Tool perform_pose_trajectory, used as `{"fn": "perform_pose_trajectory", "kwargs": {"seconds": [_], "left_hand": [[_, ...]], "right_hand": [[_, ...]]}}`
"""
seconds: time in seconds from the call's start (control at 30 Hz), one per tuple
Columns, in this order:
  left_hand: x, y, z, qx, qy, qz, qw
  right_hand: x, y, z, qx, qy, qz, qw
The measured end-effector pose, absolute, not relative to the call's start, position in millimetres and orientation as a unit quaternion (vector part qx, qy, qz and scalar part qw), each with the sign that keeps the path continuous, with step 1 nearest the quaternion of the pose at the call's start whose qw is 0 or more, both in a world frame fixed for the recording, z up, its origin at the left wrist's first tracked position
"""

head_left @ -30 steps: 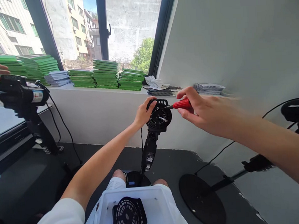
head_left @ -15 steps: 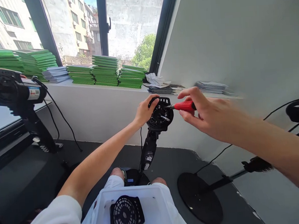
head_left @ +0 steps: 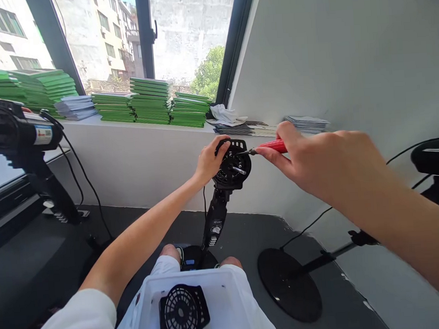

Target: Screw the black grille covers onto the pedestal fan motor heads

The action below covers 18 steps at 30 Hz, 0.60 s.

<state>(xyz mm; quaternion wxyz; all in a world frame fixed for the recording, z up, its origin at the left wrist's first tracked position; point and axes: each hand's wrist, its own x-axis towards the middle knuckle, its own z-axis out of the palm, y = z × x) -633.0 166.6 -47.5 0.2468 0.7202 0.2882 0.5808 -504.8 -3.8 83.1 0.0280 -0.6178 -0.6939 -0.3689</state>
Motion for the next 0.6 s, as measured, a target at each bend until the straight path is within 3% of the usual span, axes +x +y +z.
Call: {"fn": "perform_pose_trajectory", "kwargs": {"seconds": [0.07, 0.23, 0.43, 0.6], "left_hand": [[-633, 166, -47, 0.718, 0.292, 0.58, 0.25], [-635, 166, -48, 0.716, 0.287, 0.585, 0.25], [-635, 167, -47, 0.726, 0.295, 0.57, 0.247], [-639, 173, -46, 0.738, 0.284, 0.558, 0.251]], "right_hand": [[-507, -5, 83, -0.635, -0.66, -0.4, 0.032], [-504, -3, 79, -0.584, -0.774, -0.236, 0.064], [-517, -9, 84, -0.682, -0.623, -0.381, 0.048], [-506, -4, 82, -0.619, -0.743, -0.246, 0.066]]}}
